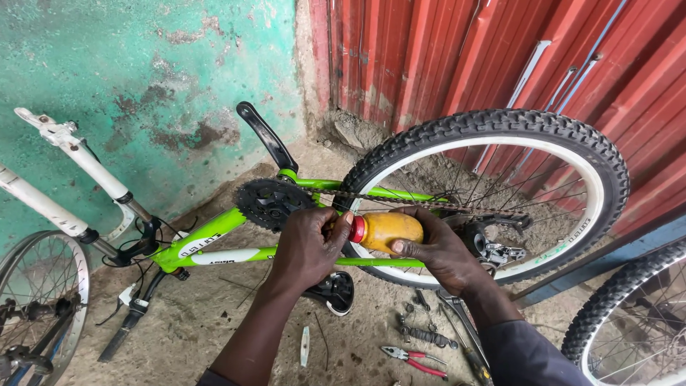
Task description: The person rotates the bicycle pedals by hand to move the chain through the gears. They then apply lubricant from a yellow bottle onto the chain while continuing to rotate the pedals to distribute the oil.
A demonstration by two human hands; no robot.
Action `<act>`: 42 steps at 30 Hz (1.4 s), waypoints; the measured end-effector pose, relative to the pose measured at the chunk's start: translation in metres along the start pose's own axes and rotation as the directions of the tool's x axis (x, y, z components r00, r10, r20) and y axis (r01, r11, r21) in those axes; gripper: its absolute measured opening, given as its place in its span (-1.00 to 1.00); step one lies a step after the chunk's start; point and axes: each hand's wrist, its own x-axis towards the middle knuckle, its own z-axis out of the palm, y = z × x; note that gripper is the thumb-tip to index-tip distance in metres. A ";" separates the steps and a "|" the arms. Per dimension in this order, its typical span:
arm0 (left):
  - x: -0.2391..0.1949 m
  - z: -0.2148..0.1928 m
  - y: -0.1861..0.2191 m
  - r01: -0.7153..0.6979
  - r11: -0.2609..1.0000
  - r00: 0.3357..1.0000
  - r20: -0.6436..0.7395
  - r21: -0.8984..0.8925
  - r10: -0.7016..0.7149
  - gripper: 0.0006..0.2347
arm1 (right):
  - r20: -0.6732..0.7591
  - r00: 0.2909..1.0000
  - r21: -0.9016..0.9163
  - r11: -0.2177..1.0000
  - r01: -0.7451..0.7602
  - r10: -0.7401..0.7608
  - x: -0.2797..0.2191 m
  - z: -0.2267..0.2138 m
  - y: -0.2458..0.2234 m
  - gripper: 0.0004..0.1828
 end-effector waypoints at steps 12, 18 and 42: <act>-0.001 -0.001 -0.001 0.010 1.000 1.000 -0.005 0.001 -0.010 -0.63 | 0.015 1.000 0.014 1.000 0.006 -0.006 -0.001 0.005 -0.002 -0.27; -0.001 0.000 -0.003 0.024 1.000 1.000 -0.016 0.007 -0.024 -0.63 | 0.013 1.000 0.044 0.999 0.012 -0.013 0.000 0.006 -0.001 -0.23; -0.010 0.000 0.004 0.359 0.929 0.933 0.042 -0.090 -0.357 -0.33 | -0.188 0.977 0.548 0.815 0.188 -0.100 -0.011 0.038 -0.004 -0.53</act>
